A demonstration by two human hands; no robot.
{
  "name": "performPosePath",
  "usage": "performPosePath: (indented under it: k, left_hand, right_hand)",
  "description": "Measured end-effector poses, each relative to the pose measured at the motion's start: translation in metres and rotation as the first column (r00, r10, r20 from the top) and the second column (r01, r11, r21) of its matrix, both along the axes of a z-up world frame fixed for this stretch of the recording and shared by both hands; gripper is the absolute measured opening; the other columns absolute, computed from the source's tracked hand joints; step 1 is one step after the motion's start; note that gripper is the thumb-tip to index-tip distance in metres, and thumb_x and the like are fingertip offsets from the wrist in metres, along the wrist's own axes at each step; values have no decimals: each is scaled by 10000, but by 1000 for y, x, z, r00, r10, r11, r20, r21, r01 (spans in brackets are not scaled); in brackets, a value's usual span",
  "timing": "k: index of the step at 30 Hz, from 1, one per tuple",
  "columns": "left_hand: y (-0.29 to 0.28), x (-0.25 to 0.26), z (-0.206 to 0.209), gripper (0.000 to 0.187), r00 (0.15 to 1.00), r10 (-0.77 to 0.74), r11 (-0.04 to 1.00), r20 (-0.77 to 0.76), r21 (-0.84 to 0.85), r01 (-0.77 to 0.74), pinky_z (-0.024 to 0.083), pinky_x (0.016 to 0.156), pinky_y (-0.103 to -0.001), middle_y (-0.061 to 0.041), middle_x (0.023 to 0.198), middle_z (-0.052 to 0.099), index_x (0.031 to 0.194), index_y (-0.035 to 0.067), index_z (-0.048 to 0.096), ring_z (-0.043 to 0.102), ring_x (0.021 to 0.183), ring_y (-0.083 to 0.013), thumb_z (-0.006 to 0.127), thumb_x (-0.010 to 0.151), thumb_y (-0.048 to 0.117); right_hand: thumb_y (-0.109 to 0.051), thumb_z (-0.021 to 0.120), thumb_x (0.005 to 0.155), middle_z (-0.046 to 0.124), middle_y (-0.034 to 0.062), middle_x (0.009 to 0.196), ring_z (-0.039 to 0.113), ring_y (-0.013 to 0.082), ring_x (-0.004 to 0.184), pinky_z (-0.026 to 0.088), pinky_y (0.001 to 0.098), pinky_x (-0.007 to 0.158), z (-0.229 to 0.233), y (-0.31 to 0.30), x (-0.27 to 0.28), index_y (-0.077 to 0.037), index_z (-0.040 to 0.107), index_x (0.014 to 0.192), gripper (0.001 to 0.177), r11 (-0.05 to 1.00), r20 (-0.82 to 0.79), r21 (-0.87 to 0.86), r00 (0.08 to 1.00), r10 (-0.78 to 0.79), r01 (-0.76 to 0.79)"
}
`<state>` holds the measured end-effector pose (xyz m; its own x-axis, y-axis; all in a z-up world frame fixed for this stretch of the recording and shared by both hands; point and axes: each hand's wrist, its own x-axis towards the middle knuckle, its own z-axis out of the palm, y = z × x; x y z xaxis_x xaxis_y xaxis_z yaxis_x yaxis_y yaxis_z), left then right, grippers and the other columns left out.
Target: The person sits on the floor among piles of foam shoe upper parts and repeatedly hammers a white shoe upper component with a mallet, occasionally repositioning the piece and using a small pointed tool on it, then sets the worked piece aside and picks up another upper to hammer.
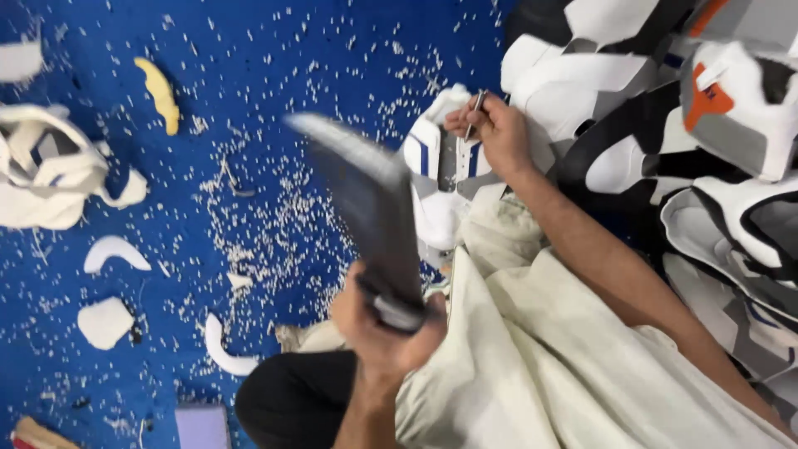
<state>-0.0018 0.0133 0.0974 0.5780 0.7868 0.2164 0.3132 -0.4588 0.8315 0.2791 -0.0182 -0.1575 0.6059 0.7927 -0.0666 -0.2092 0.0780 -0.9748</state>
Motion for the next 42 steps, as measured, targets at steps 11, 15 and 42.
performPosePath:
  k: [11,15,42]
  left_hand:
    - [-3,3,-129,407,989,-97,947,-113,-315,57,536,599,-332,-45,737,671,1011,23,596,668,623,-211,847,742,197]
    - [-13,-37,-103,340,954,-24,938,-298,-336,-81,579,685,-312,-71,802,746,979,24,668,725,706,-137,830,753,219]
    - [-17,-50,-92,359,964,111,864,-242,-456,-215,558,602,-287,-36,713,697,931,16,631,653,612,-131,845,735,227]
  right_hand:
    - [23,534,954,738,190,1021,718,311,937,584,396,796,19,-8,-12,11,637,1097,177,994,617,-74,787,-13,74]
    - [-84,485,1098,762,133,1067,761,235,962,642,370,888,22,-4,-9,-54,580,984,152,988,-278,45,952,-131,149]
    - [3,535,1064,747,137,1136,735,196,1002,614,335,912,42,11,-63,-5,619,1060,84,973,-188,-55,960,209,-223]
